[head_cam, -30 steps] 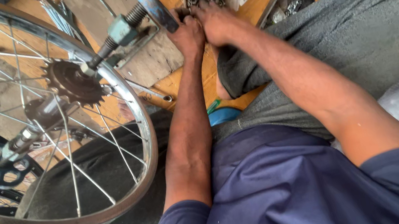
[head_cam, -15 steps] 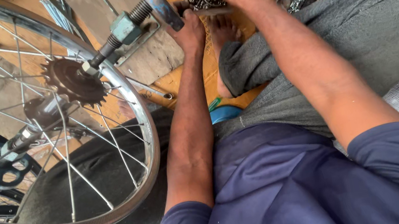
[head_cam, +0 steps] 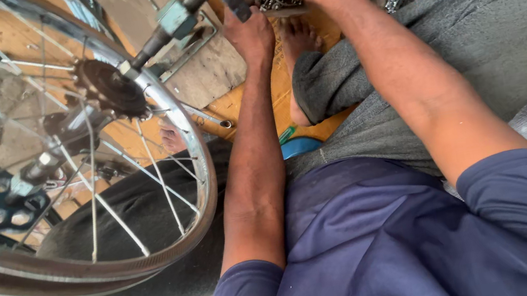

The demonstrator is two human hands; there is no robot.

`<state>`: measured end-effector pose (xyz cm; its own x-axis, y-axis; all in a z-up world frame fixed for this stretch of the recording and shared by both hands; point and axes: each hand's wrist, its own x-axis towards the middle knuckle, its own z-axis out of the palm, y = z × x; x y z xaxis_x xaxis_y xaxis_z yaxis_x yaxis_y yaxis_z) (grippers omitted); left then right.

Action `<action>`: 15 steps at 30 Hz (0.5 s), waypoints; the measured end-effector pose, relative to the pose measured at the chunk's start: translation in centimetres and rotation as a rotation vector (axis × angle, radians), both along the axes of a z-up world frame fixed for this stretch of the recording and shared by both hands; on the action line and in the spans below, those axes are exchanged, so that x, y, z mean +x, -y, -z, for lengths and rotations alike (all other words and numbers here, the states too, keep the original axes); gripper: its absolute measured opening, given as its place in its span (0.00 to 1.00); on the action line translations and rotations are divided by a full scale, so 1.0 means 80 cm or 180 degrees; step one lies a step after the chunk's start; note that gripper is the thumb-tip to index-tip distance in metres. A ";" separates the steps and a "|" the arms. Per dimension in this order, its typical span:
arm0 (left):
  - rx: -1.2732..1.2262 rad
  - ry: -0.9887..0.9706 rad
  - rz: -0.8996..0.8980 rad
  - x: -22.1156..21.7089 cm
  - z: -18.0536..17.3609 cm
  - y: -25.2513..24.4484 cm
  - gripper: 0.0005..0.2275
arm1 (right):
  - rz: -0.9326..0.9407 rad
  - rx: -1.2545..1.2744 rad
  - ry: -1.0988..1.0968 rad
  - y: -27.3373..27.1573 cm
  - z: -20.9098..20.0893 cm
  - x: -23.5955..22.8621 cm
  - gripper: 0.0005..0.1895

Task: The person is sitting on the floor in a workshop, repairing a bicycle wheel mounted on a truing stand. They use a spoke wrench to tighten and adjust the spokes, spinning the wheel periodically to check alignment.

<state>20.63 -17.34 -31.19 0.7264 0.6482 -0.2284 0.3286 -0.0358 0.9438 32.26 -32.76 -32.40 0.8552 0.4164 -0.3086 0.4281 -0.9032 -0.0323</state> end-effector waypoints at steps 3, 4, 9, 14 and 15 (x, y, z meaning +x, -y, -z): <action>0.0042 0.0280 0.0101 -0.003 -0.007 -0.005 0.06 | 0.0169 0.0284 0.0054 -0.006 -0.005 0.001 0.11; 0.0115 0.0359 0.0090 -0.005 -0.009 -0.004 0.06 | 0.0292 0.0313 -0.0112 -0.003 -0.011 0.003 0.12; 0.0173 0.0484 0.0096 -0.008 -0.013 -0.003 0.07 | 0.1081 0.0551 -0.0792 0.009 -0.036 0.013 0.13; 0.0075 0.0452 0.0160 -0.010 -0.012 -0.003 0.06 | 0.1351 0.0542 -0.0955 0.030 -0.057 0.019 0.15; 0.0055 0.0397 0.0194 -0.011 -0.011 -0.004 0.06 | 0.1390 0.0543 -0.0976 0.032 -0.060 0.020 0.15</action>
<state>19.77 -17.05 -30.34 0.7867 0.6050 -0.1230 0.2054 -0.0686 0.9763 33.86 -35.35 -27.56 0.8412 0.1094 -0.5296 -0.0367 -0.9655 -0.2577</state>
